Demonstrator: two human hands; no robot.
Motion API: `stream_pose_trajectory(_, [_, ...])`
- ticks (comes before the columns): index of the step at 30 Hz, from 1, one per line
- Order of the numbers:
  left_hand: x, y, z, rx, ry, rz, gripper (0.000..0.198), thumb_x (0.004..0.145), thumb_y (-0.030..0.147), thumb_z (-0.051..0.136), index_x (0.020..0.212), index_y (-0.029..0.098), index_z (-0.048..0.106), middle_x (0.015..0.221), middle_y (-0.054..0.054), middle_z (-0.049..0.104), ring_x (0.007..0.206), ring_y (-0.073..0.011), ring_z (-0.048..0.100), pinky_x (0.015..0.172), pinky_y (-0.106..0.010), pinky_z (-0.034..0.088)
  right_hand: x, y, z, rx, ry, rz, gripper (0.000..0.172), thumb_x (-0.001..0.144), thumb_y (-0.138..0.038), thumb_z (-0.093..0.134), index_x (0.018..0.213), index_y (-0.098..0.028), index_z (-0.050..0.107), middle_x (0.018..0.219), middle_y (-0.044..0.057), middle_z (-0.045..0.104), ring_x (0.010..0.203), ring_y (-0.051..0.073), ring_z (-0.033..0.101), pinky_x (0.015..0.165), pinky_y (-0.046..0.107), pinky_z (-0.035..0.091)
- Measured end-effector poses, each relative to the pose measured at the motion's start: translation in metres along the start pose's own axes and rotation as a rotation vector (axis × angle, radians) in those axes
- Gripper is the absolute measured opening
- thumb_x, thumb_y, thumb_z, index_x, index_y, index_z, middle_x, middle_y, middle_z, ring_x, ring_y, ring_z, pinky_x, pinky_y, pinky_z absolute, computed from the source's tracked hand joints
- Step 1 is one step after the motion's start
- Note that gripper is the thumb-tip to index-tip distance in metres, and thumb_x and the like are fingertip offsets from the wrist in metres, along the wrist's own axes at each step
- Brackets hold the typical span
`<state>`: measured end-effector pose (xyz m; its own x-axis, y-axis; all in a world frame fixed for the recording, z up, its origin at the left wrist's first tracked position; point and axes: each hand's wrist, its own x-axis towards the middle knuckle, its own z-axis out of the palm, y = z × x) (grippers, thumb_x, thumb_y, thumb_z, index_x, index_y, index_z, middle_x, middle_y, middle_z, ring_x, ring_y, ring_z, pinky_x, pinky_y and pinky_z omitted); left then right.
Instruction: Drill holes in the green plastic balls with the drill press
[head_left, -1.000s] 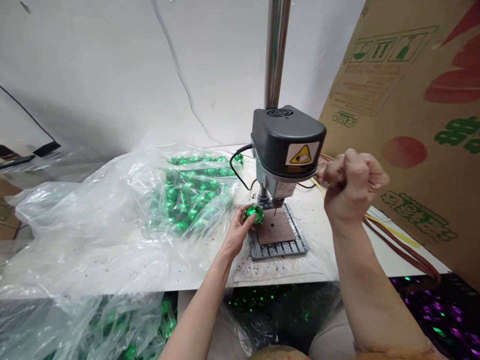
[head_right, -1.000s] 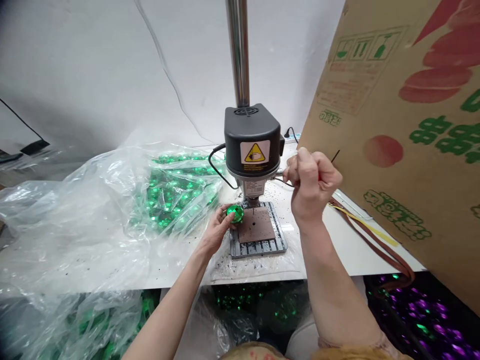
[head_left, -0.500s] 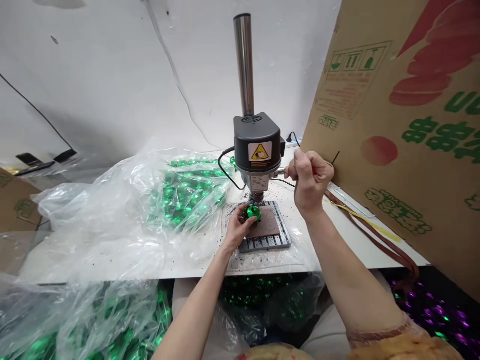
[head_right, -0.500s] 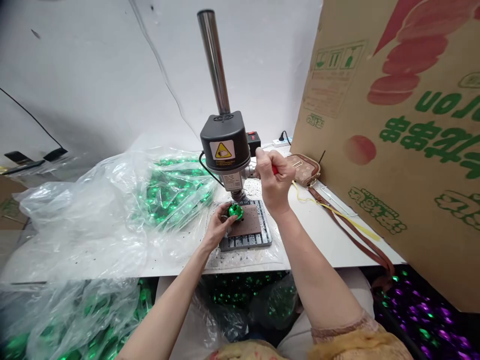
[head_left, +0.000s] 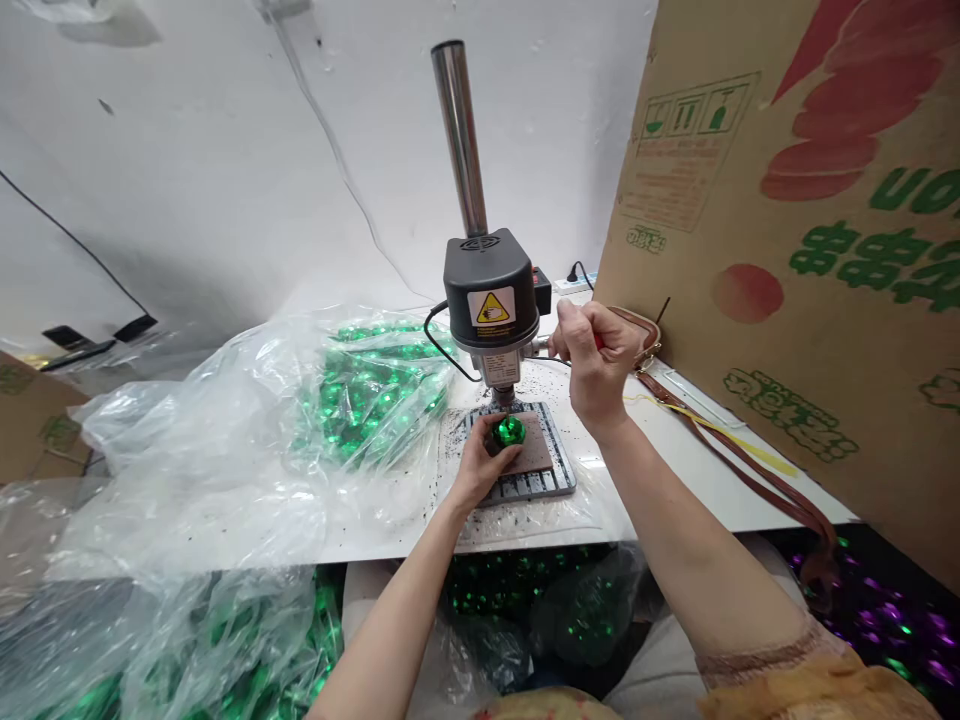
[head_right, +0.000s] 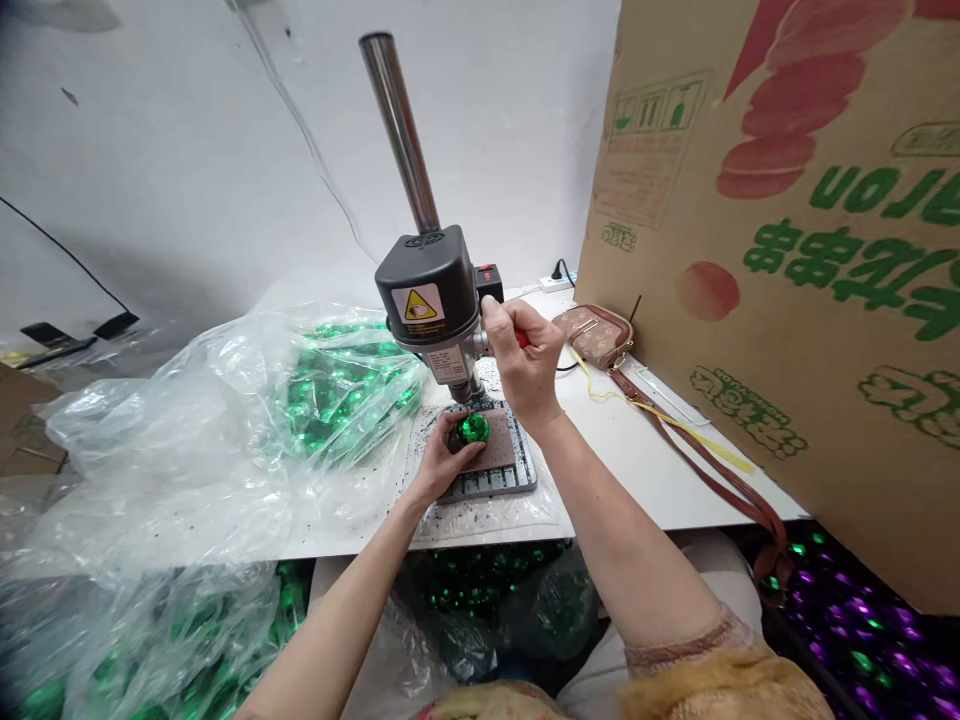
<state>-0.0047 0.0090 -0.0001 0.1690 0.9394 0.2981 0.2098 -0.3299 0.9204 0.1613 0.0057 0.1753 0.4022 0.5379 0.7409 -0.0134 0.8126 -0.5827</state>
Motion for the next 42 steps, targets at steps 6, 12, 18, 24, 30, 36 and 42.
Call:
stream_pose_trajectory(6, [-0.003,-0.001,0.003,-0.015,-0.051,-0.025,0.053,0.078,0.028,0.078,0.124,0.021,0.053,0.119,-0.007,0.064,0.110,-0.0240,0.062,0.099,-0.039,0.048,0.000,-0.001,0.000,0.012,-0.020,0.024,0.047,0.090,-0.035,0.062,0.053,-0.019,0.038,0.049,-0.008,0.036,0.047,0.004,0.038,0.049,0.024,0.034])
stream_pose_trajectory(12, [-0.004,0.003,0.003,-0.023,-0.039,-0.038,0.054,0.078,0.027,0.078,0.125,0.021,0.053,0.121,-0.008,0.064,0.114,-0.0255,0.062,0.102,-0.041,0.048,-0.009,0.004,-0.002,0.036,-0.009,-0.110,0.046,0.092,-0.027,0.059,0.052,-0.018,0.037,0.049,-0.007,0.032,0.047,0.004,0.037,0.048,0.024,0.034])
stream_pose_trajectory(18, [-0.005,0.005,0.005,-0.046,-0.026,-0.042,0.053,0.077,0.026,0.080,0.123,0.021,0.054,0.124,-0.009,0.064,0.117,-0.0264,0.061,0.105,-0.043,0.047,-0.018,0.015,-0.004,0.069,0.036,-0.218,0.048,0.090,-0.022,0.059,0.052,-0.018,0.031,0.049,-0.008,0.027,0.043,0.004,0.036,0.046,0.025,0.035])
stream_pose_trajectory(24, [-0.005,0.004,0.005,-0.069,-0.026,-0.037,0.054,0.077,0.027,0.080,0.124,0.021,0.053,0.125,-0.009,0.063,0.117,-0.0257,0.061,0.104,-0.043,0.047,-0.023,0.021,-0.004,0.076,0.078,-0.289,0.049,0.088,-0.020,0.060,0.052,-0.018,0.026,0.048,-0.007,0.025,0.042,0.004,0.029,0.043,0.026,0.031])
stream_pose_trajectory(30, [-0.006,-0.001,0.005,-0.067,-0.039,-0.011,0.054,0.078,0.029,0.080,0.124,0.022,0.053,0.129,-0.010,0.061,0.122,-0.0271,0.059,0.106,-0.044,0.046,-0.024,0.027,-0.004,0.052,0.080,-0.388,0.050,0.085,-0.013,0.059,0.053,-0.019,0.020,0.048,-0.007,0.024,0.041,0.004,0.025,0.040,0.025,0.026])
stream_pose_trajectory(36, [-0.006,-0.006,0.005,-0.054,-0.037,0.022,0.055,0.079,0.030,0.080,0.126,0.023,0.052,0.129,-0.010,0.061,0.122,-0.0272,0.059,0.106,-0.044,0.046,-0.027,0.034,-0.008,0.072,0.058,-0.464,0.048,0.082,-0.005,0.056,0.057,-0.018,0.018,0.050,-0.007,0.023,0.041,0.002,0.025,0.040,0.022,0.029])
stream_pose_trajectory(42, [-0.006,-0.005,0.005,-0.063,-0.037,0.026,0.055,0.078,0.029,0.080,0.126,0.023,0.052,0.131,-0.010,0.060,0.123,-0.0272,0.058,0.107,-0.044,0.046,-0.029,0.039,-0.011,0.065,0.036,-0.515,0.046,0.078,0.001,0.053,0.056,-0.017,0.018,0.050,-0.008,0.023,0.041,0.001,0.028,0.041,0.021,0.031])
